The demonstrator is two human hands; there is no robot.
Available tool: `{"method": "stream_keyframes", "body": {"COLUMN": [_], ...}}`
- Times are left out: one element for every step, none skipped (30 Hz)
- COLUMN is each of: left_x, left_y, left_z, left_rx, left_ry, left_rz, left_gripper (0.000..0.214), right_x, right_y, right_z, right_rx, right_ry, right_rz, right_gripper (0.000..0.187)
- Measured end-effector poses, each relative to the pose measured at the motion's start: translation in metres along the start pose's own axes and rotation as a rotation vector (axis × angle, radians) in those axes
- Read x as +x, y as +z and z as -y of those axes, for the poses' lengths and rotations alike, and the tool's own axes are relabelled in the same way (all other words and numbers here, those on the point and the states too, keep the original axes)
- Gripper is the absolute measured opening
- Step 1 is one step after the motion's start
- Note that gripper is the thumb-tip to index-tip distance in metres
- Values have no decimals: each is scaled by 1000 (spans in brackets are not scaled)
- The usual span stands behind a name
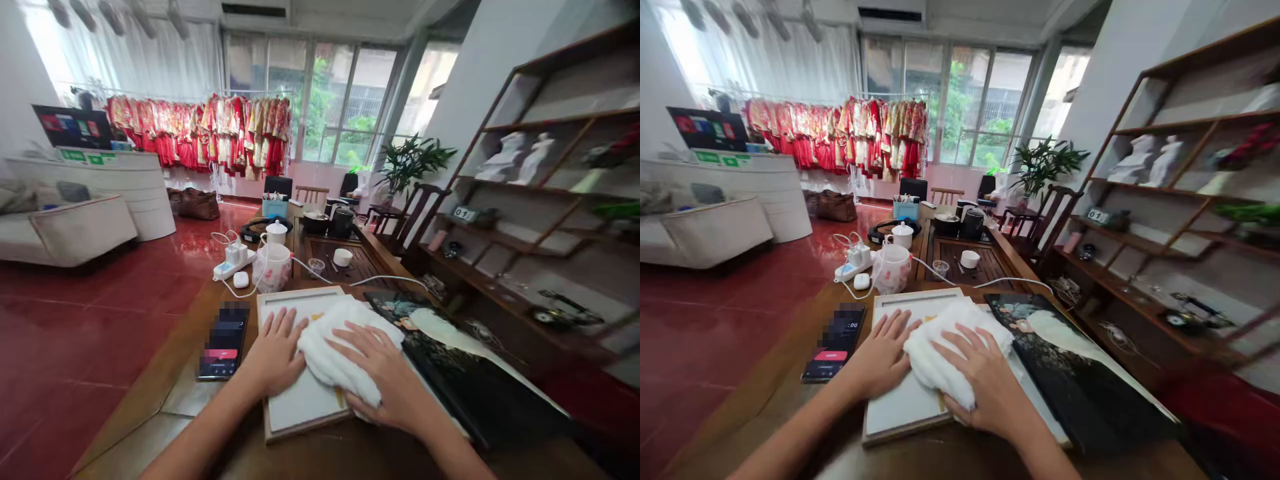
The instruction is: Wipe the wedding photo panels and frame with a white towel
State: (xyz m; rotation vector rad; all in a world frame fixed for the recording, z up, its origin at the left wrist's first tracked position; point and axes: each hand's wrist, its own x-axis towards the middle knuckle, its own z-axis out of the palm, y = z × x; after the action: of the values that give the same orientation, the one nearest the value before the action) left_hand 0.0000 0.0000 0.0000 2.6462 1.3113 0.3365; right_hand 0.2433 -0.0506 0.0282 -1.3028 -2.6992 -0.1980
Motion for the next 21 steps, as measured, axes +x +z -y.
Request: {"method": "stream_keyframes", "body": {"left_x": [1, 1, 1, 1, 1, 1, 1, 1, 1, 1, 0, 0, 1, 1, 1, 1, 1, 1, 2, 2, 2], "left_y": [0, 1, 1, 2, 3, 3, 3, 4, 4, 4, 3, 3, 3, 3, 4, 4, 5, 5, 6, 6, 7], "left_z": [1, 1, 2, 3, 3, 3, 4, 4, 4, 3, 3, 3, 3, 4, 4, 4, 5, 5, 6, 6, 6], "left_rx": [-5, -9, -12, -14, -16, -16, -15, -14, -12, -12, -13, -15, -18, -20, -23, -24, -24, -22, -21, -19, -19], "left_ry": [13, 25, 34, 42, 49, 52, 52, 50, 47, 46, 45, 44, 45, 46, 47, 49, 51, 52, 50, 47, 42], "left_rz": [-10, -20, -29, -38, -48, -57, -64, -68, -69, -67, -65, -64, -65, -66, -68, -68, -66, -64, -63, -63, -65], "left_gripper": [56, 55, 54, 53, 52, 52, 51, 50, 50, 51, 51, 51, 51, 51, 51, 51, 50, 49, 49, 48, 48], "right_x": [1, 2, 3, 4, 4, 5, 6, 6, 6, 6, 6, 6, 6, 5, 5, 4, 3, 2, 1, 1, 0], "right_y": [0, 0, 1, 1, 1, 2, 3, 4, 4, 5, 5, 5, 5, 4, 3, 2, 1, 0, -1, -2, -1], "right_z": [0, 0, 0, -2, -6, -10, -15, -21, -27, -32, -36, -38, -38, -36, -33, -29, -24, -21, -18, -17, -19], "right_rx": [-1, -4, -8, -13, -20, -28, -37, -48, -60, -69, -76, -77, -73, -64, -51, -38, -26, -17, -12, -12, -17], "right_ry": [7, 16, 27, 39, 53, 67, 83, 103, 127, 150, 167, 172, 159, 128, 80, 26, -27, -70, -99, -111, -105], "right_rz": [-5, -11, -17, -23, -30, -38, -45, -55, -66, -80, -93, -102, -103, -96, -81, -61, -40, -21, -8, -3, -5], "right_gripper": [77, 76, 76, 75, 74, 72, 71, 69, 67, 65, 64, 64, 64, 65, 66, 68, 70, 71, 70, 70, 68]}}
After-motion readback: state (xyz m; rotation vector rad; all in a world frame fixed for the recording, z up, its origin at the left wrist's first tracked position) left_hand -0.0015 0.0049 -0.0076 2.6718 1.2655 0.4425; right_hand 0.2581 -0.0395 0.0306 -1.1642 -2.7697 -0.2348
